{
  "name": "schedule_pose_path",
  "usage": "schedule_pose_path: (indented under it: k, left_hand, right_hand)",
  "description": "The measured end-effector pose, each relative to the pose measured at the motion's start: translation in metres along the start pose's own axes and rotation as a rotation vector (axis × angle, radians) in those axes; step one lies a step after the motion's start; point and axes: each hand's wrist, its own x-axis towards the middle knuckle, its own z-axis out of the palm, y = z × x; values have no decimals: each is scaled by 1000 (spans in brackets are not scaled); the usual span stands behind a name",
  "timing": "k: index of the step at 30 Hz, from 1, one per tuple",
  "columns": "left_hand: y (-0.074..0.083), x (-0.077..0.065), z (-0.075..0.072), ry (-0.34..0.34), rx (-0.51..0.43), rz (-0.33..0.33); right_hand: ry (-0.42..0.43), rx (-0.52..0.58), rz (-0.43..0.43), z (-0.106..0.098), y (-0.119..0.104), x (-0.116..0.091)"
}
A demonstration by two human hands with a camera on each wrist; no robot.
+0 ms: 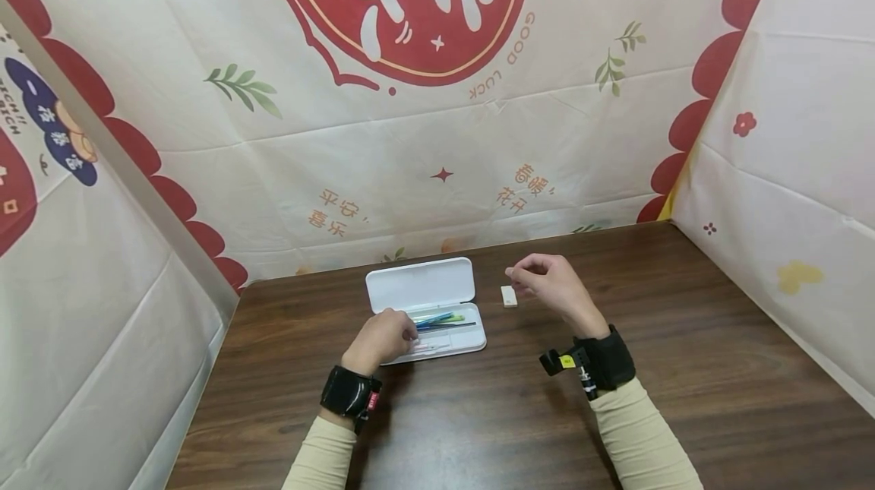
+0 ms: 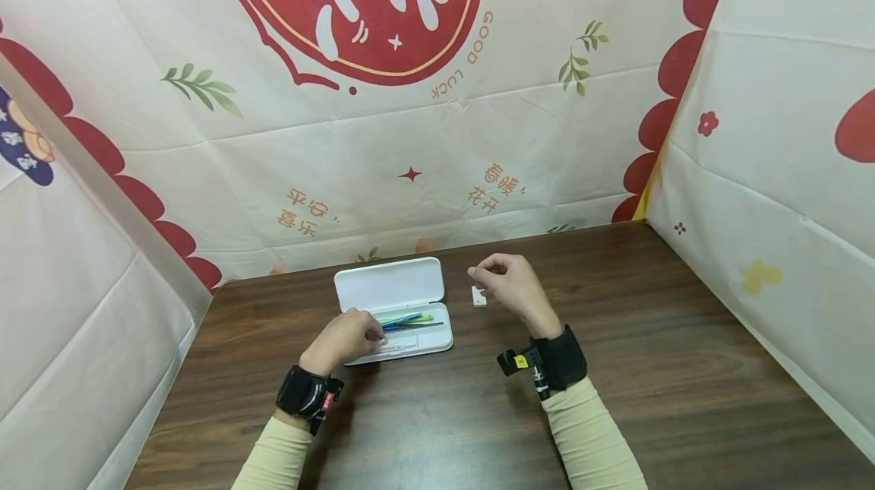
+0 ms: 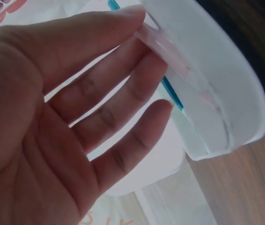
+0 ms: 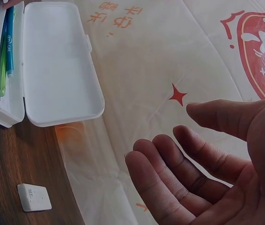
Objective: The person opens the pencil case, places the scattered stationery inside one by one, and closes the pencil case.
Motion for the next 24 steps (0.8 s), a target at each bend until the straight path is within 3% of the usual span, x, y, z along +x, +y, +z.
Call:
schedule_pose_path:
  k: [24]
  left_hand:
    - [-6, -4, -3, 32, -38, 11]
  right_hand:
    - [-13, -85, 43, 1, 11, 8]
